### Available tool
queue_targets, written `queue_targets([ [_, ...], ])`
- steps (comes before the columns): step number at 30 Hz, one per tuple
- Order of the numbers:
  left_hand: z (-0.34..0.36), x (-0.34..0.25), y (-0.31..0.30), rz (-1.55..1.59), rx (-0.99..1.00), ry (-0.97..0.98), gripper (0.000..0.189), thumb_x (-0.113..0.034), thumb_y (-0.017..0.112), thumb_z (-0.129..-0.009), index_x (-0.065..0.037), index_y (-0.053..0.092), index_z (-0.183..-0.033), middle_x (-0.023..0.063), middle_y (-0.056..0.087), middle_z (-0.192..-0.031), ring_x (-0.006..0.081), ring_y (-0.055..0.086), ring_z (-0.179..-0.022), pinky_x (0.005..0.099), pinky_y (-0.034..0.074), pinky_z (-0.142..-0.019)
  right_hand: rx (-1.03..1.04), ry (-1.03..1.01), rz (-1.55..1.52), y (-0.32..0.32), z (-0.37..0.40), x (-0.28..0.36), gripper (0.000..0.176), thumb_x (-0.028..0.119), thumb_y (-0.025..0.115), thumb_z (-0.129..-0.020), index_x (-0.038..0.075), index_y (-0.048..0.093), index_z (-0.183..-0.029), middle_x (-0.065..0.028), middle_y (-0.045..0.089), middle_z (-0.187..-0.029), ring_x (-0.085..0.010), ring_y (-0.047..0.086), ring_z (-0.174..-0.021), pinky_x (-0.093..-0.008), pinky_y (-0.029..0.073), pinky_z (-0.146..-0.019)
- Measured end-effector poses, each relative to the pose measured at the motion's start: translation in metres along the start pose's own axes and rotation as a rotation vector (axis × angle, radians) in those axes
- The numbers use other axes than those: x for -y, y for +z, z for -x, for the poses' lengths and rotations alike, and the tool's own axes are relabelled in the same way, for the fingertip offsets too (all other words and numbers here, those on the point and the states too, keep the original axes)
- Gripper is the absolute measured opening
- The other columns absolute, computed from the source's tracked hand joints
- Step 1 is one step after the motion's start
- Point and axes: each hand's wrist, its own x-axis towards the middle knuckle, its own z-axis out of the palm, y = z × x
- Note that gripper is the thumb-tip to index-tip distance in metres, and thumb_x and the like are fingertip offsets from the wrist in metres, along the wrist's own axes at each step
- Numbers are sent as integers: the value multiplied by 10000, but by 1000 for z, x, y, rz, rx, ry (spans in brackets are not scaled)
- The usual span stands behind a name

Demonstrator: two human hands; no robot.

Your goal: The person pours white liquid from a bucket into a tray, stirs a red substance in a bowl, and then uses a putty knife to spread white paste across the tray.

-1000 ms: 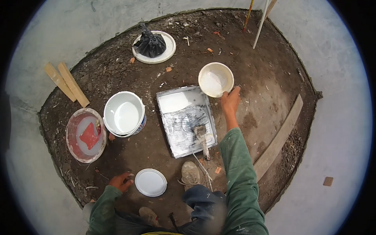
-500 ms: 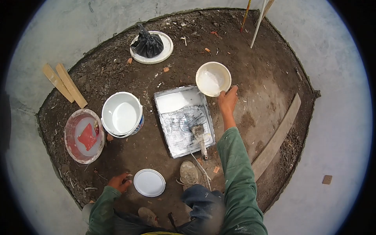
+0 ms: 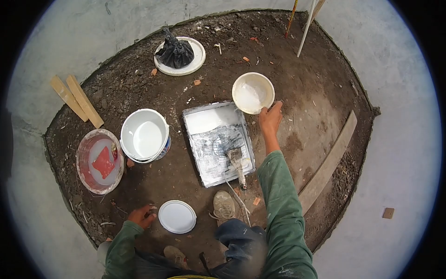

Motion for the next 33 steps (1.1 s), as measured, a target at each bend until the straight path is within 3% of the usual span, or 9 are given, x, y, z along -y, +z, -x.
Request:
queue_targets([
  [20, 1, -3, -1, -19, 23, -46, 487, -357, 661, -886, -53, 623, -1264, 196, 697, -1020, 344, 685, -875, 447, 529, -797, 27, 45, -22, -8, 8, 18, 384, 69, 595, -871, -76, 418, -1180, -277, 649, -884, -391, 705, -726, -470, 567, -647],
  [22, 2, -2, -1, -4, 7, -23, 490, -363, 657, -888, -59, 622, -1270, 194, 697, -1023, 345, 683, -884, 450, 527, -804, -23, -67, 38, 0, 0, -3, 380, 74, 599, -870, -76, 421, -1171, -274, 648, -883, -390, 703, -728, -475, 562, -649],
  [26, 2, -10, -6, -9, 39, -55, 492, -362, 657, -889, -62, 619, -1277, 192, 696, -1028, 346, 683, -885, 451, 528, -808, -20, -81, 42, 1, -3, -6, 377, 68, 590, -865, -78, 426, -1172, -266, 652, -890, -371, 713, -703, -451, 583, -612],
  [28, 2, -11, -6, -36, 29, -44, 491, -361, 657, -889, -66, 618, -1280, 185, 698, -1026, 339, 684, -882, 450, 529, -808, 61, 88, -122, -6, 3, 9, 380, 52, 589, -853, -90, 428, -1167, -257, 655, -914, -343, 722, -674, -415, 609, -562],
  [33, 0, -6, -3, -28, 26, -37, 488, -355, 657, -889, -70, 612, -1282, 179, 701, -1014, 333, 683, -873, 448, 528, -801, 215, 284, -354, -11, 4, 14, 348, 18, 571, -878, -73, 424, -1180, -241, 660, -954, -311, 739, -720, -366, 634, -574],
])
